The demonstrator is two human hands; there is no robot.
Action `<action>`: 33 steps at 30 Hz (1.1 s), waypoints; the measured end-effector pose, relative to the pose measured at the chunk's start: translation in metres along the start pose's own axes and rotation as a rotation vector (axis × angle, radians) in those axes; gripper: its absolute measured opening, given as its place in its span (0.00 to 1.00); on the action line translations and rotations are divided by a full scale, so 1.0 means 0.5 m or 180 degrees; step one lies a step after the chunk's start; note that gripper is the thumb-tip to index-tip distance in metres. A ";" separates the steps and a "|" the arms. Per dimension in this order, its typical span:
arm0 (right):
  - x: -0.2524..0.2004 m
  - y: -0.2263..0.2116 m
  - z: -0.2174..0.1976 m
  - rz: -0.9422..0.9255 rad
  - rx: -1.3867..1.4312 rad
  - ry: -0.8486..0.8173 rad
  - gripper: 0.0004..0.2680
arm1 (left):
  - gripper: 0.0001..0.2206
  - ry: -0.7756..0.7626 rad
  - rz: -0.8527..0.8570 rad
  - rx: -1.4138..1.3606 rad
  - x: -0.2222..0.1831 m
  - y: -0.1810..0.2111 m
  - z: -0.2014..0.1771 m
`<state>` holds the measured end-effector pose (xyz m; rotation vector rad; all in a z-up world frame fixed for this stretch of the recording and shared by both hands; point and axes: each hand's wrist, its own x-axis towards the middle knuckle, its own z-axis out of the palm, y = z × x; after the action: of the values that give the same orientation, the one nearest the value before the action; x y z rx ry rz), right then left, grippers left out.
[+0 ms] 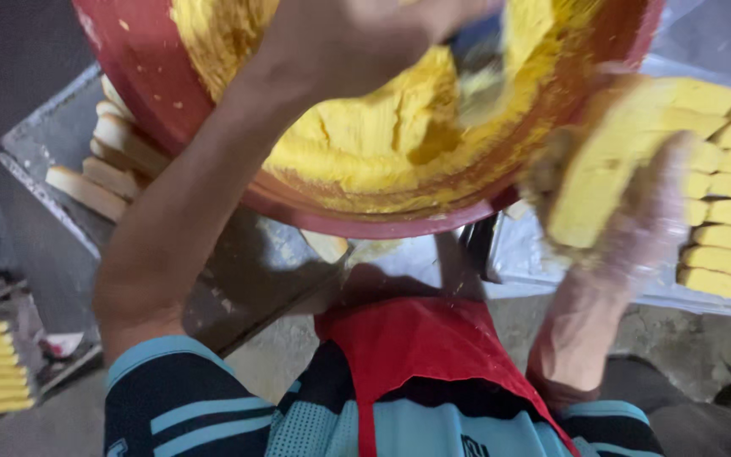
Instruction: The person spreads butter or a yellow spread onto slices of bread using a small brush, then places the slices on a metal tray.
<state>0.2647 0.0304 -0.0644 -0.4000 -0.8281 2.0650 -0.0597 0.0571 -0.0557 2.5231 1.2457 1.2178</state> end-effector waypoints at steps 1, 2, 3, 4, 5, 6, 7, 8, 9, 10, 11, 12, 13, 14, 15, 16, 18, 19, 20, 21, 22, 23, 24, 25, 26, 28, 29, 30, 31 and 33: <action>-0.013 -0.013 -0.017 -0.0051 -0.0191 0.0072 0.21 | 0.07 -0.0057 -0.0317 -0.0545 -0.027 0.018 -0.005; -0.025 -0.027 -0.035 -0.0097 -0.0384 0.0149 0.21 | 0.07 -0.0261 -0.0658 -0.1093 -0.049 0.037 -0.005; -0.027 -0.037 -0.055 -0.0052 -0.0283 0.0196 0.21 | 0.08 -0.0405 -0.1054 -0.1582 -0.072 0.056 -0.010; -0.033 -0.038 -0.073 -0.0013 -0.0222 0.0221 0.21 | 0.09 -0.0887 -0.1354 -0.1425 -0.085 0.066 -0.008; -0.040 -0.039 -0.091 0.0016 -0.0164 0.0247 0.21 | 0.10 -0.1377 -0.1630 -0.1270 -0.097 0.071 -0.005; -0.050 -0.034 -0.105 0.0033 -0.0138 0.0411 0.21 | 0.10 -0.1388 -0.1662 -0.1266 -0.106 0.073 0.002; -0.058 -0.030 -0.116 0.0040 -0.0124 0.0573 0.22 | 0.09 -0.1512 -0.1714 -0.1161 -0.111 0.074 0.011; -0.065 -0.026 -0.124 0.0048 -0.0111 0.0735 0.23 | 0.09 -0.1635 -0.1765 -0.1057 -0.116 0.074 0.014; -0.072 -0.023 -0.128 0.0048 -0.0107 0.0898 0.24 | 0.09 -0.1639 -0.1770 -0.1056 -0.120 0.074 0.012; -0.077 -0.022 -0.129 0.0050 -0.0102 0.0981 0.24 | 0.08 -0.1783 -0.2236 -0.1283 -0.122 0.074 0.004; -0.081 -0.022 -0.126 0.0038 -0.0109 0.1070 0.25 | 0.08 -0.1930 -0.2682 -0.1521 -0.120 0.074 -0.005; -0.086 -0.020 -0.117 -0.0030 -0.0056 0.1067 0.23 | 0.08 -0.1935 -0.2669 -0.1528 -0.116 0.073 -0.020; -0.087 -0.016 -0.107 -0.0091 -0.0044 0.1060 0.22 | 0.08 -0.1373 -0.2768 -0.1824 -0.110 0.071 -0.040; -0.085 -0.010 -0.094 -0.0151 -0.0033 0.1051 0.21 | 0.09 -0.0805 -0.2846 -0.2117 -0.102 0.073 -0.058; -0.076 -0.005 -0.081 -0.0246 -0.0272 0.1019 0.21 | 0.09 -0.0809 -0.2761 -0.2131 -0.091 0.078 -0.073; -0.063 0.001 -0.067 -0.0296 -0.0355 0.1061 0.21 | 0.08 -0.0450 -0.2640 -0.2362 -0.082 0.091 -0.086; -0.035 0.005 -0.035 -0.0342 -0.0435 0.1181 0.22 | 0.08 -0.0135 -0.2395 -0.2675 -0.056 0.120 -0.081; -0.020 0.013 -0.013 -0.0346 -0.0410 0.1247 0.22 | 0.08 0.0161 -0.1823 -0.3011 -0.050 0.142 -0.077; -0.012 0.010 0.011 -0.0334 -0.0306 0.1232 0.22 | 0.08 0.0300 -0.1497 -0.3206 -0.044 0.165 -0.068; 0.003 0.010 0.032 -0.0339 -0.0264 0.1203 0.22 | 0.08 0.0439 -0.1175 -0.3372 -0.042 0.187 -0.062; 0.016 0.012 0.049 -0.0344 -0.0222 0.1173 0.23 | 0.07 0.0499 -0.1094 -0.3221 -0.036 0.213 -0.042; 0.027 0.018 0.059 -0.0324 0.0159 0.1688 0.24 | 0.07 0.0526 -0.1044 -0.3138 -0.025 0.226 -0.020; 0.032 0.017 0.060 -0.0305 0.0548 0.2198 0.24 | 0.06 0.0553 -0.0994 -0.3055 -0.013 0.237 0.004; 0.036 0.018 0.053 -0.0345 0.0551 0.2182 0.24 | 0.08 0.0529 -0.0565 -0.2306 0.007 0.237 0.033; 0.039 0.020 0.041 -0.0393 -0.0007 0.1684 0.24 | 0.10 0.0510 -0.0330 -0.1929 0.008 0.242 0.043; 0.028 0.018 0.013 -0.0531 -0.0581 0.1229 0.24 | 0.10 0.0361 -0.0042 -0.1619 0.004 0.266 0.055; 0.024 0.023 0.001 -0.0489 -0.0380 0.1307 0.24 | 0.09 0.0214 0.0022 -0.1672 0.004 0.273 0.054; 0.020 0.022 -0.010 -0.0448 -0.0176 0.1379 0.25 | 0.09 0.0191 0.0100 -0.1703 0.008 0.267 0.049; 0.016 0.018 -0.021 -0.0470 -0.0174 0.1407 0.25 | 0.07 0.0164 -0.0213 -0.2038 0.006 0.265 0.036; 0.019 0.021 -0.033 -0.0341 -0.0469 0.1501 0.20 | 0.05 0.0121 -0.0535 -0.2356 0.008 0.259 0.013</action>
<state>0.2619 0.0406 -0.0831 -0.8653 -0.6947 1.7146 0.0287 -0.0250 -0.0079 1.8310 0.7791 1.3616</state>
